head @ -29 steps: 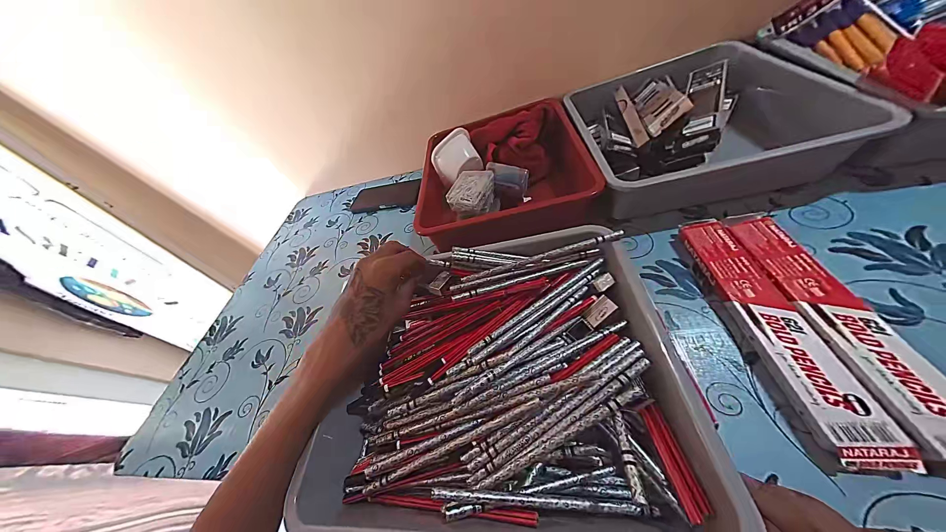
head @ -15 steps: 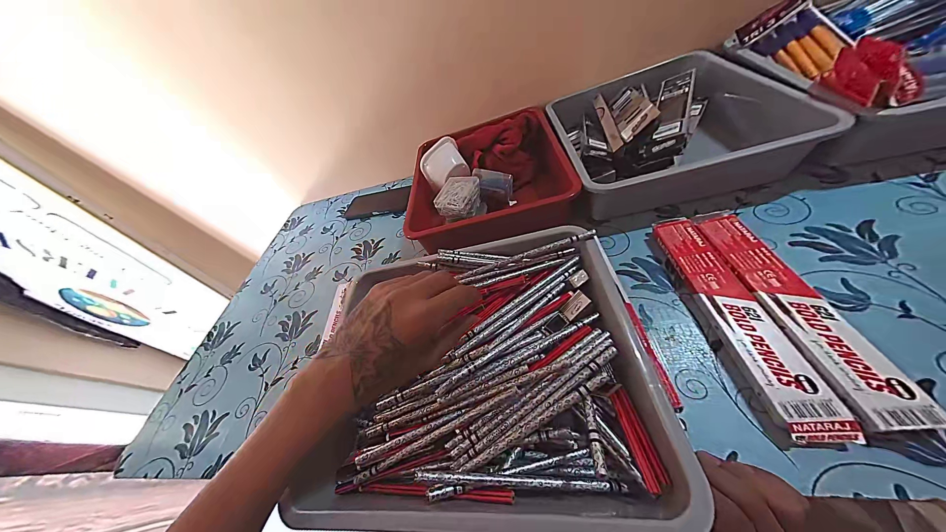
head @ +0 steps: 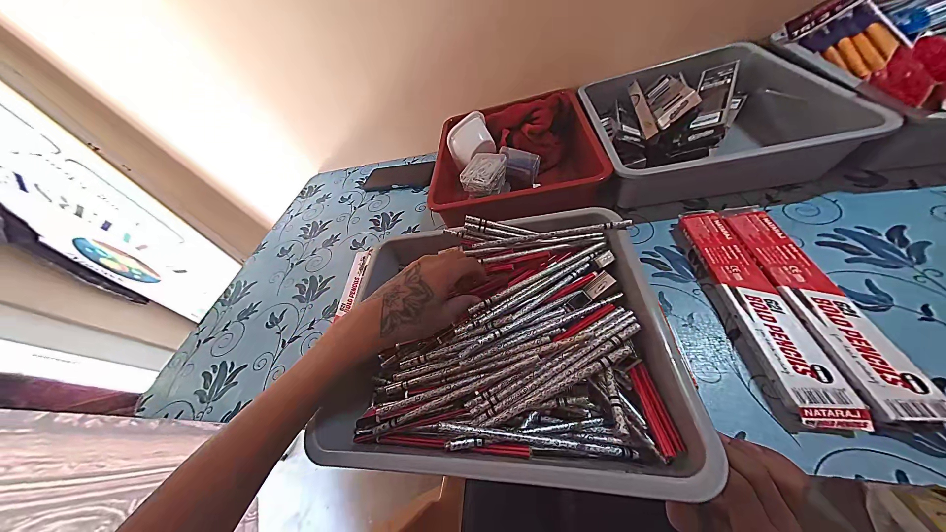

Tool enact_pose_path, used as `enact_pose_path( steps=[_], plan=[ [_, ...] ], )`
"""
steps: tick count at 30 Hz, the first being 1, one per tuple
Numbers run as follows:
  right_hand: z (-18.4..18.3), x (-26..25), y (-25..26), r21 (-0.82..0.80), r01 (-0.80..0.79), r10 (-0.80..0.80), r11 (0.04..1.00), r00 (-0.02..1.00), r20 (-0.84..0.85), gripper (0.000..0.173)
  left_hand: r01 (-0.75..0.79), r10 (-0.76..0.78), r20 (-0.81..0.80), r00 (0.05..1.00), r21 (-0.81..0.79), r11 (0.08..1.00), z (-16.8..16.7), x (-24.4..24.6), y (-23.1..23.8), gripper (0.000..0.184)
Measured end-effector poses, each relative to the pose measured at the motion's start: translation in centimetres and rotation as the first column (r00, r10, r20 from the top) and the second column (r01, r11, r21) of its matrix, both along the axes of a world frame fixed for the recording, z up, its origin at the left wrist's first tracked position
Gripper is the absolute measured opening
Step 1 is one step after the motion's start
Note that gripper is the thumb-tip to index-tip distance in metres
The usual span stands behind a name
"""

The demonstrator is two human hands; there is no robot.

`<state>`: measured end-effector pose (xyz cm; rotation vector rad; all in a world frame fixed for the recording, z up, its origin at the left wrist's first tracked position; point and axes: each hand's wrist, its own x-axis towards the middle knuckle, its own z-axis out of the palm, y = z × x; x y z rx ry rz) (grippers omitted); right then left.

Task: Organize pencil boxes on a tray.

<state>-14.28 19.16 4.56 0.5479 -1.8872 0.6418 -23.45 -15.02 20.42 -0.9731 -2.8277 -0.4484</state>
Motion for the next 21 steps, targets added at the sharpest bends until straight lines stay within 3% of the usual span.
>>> enact_pose_path(
  steps=[5, 8, 12, 16, 21],
  plan=[
    [0.2, 0.3, 0.2, -0.002, -0.026, 0.026, 1.0, 0.999, 0.032, 0.032, -0.063, 0.066, -0.006, 0.998, 0.2, 0.978, 0.3, 1.4, -0.6, 0.016],
    [0.3, 0.7, 0.4, 0.018, -0.036, 0.035, 0.999, 0.997, 0.072, 0.032, -0.196, 0.215, 0.001, 0.977, 0.412, 0.89, 0.9, 1.9, -1.2, 0.017],
    [0.1, 0.6, 0.4, 0.025, -0.015, 0.014, 1.0, 0.998, 0.054, 0.033, -0.227, 0.268, 0.021, 0.963, 0.593, 0.772, 1.9, 1.8, -1.9, 0.026],
    [0.3, 0.8, 0.4, 0.035, 0.005, -0.008, 0.999, 0.997, 0.076, 0.035, -0.187, 0.298, -0.131, 0.945, 0.533, 0.825, 2.0, 2.0, -2.3, 0.05],
    [2.5, 2.0, 0.7, -0.102, -0.155, 0.178, 0.983, 0.944, 0.279, 0.033, -0.1, 0.231, -0.47, 0.852, 0.287, 0.953, 3.9, 4.1, -0.9, 0.045]
  ],
)
